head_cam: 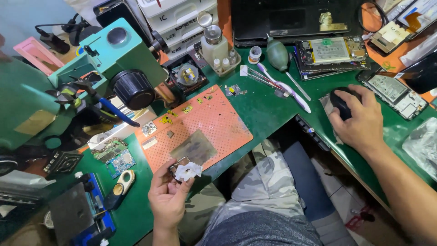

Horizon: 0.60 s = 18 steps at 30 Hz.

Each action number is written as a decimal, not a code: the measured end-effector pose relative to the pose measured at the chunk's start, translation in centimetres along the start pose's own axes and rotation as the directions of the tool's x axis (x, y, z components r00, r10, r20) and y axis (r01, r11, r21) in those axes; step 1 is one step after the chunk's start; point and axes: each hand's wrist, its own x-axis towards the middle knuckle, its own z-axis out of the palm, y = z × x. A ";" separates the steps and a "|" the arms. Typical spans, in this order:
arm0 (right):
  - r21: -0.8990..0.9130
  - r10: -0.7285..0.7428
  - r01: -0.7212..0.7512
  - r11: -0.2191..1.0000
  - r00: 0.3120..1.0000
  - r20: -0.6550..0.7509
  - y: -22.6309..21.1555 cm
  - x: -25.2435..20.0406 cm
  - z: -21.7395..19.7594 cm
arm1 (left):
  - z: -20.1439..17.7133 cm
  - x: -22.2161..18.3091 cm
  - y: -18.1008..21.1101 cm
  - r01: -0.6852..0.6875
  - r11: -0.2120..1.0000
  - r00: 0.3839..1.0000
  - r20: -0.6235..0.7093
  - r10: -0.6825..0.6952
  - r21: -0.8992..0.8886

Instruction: Cleaning a mobile phone motherboard with a toothbrush and cloth before performing precision soldering on the components.

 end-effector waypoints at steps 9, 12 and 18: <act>-0.029 0.034 -0.035 0.999 0.999 -0.040 0.2 -0.2 0.4 | -0.5 -0.2 -0.8 -0.026 1.000 1.000 0.010 0.026 0.013; -0.019 0.044 -0.044 0.999 0.999 -0.024 0.0 -0.2 0.3 | -0.5 -0.3 -0.7 -0.007 1.000 1.000 0.008 0.007 -0.001; -0.014 0.060 -0.060 0.998 0.998 0.011 -0.3 -0.2 0.2 | -0.6 -0.3 -0.7 -0.013 1.000 1.000 0.012 0.012 0.025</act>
